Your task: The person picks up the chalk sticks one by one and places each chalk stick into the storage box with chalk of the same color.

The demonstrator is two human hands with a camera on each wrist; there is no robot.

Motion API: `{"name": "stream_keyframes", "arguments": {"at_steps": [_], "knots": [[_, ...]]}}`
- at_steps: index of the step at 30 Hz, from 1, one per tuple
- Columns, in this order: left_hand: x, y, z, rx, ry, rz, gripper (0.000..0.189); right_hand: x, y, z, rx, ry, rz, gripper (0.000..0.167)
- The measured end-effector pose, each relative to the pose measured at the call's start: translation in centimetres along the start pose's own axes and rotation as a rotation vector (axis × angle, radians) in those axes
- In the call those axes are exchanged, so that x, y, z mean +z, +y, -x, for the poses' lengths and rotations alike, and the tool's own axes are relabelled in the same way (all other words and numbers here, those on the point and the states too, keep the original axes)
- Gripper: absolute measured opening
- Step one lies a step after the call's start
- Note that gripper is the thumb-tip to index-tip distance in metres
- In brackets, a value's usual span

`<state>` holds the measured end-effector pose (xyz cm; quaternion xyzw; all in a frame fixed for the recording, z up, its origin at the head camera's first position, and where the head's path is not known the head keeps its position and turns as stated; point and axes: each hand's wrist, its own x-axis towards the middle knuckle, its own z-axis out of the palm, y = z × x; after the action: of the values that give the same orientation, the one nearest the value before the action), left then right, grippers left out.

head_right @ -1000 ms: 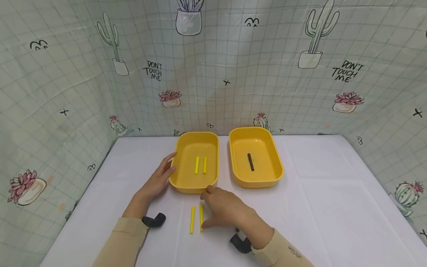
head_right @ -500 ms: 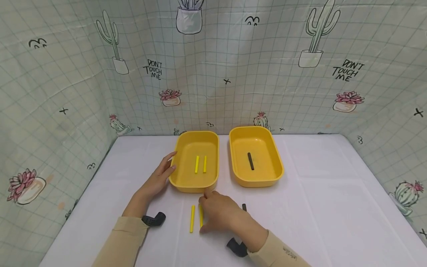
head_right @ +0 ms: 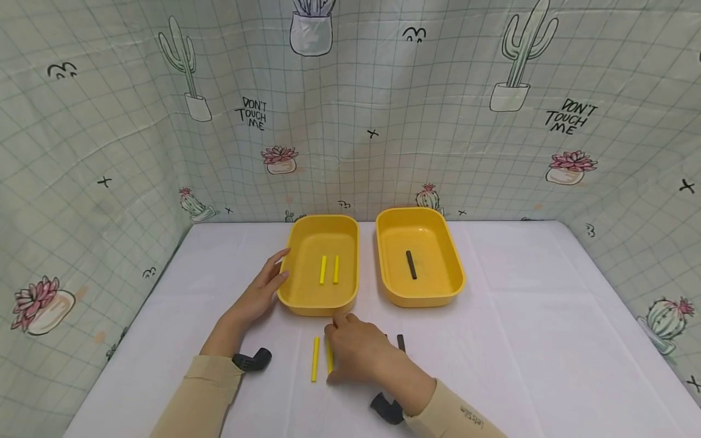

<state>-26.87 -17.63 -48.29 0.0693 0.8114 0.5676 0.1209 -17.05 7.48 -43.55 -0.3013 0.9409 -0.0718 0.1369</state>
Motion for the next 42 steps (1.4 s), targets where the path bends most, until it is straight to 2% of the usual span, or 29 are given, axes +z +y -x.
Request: {"name": "stream_keyframes", "arguments": {"at_steps": [20,33,42], "knots": [[0.0,-0.3,-0.2,-0.008,0.003,-0.007,0.054,-0.3,-0.1,-0.2,0.021,-0.021,-0.006,0.071],[0.0,-0.5,-0.4,-0.016,0.002,-0.005,0.054,-1.1,0.1,0.2,-0.021,-0.019,-0.027,0.072],[-0.1,-0.7,-0.4,-0.014,-0.001,-0.001,0.053,-1.7,0.2,0.5,-0.027,-0.003,-0.086,0.073]]}}
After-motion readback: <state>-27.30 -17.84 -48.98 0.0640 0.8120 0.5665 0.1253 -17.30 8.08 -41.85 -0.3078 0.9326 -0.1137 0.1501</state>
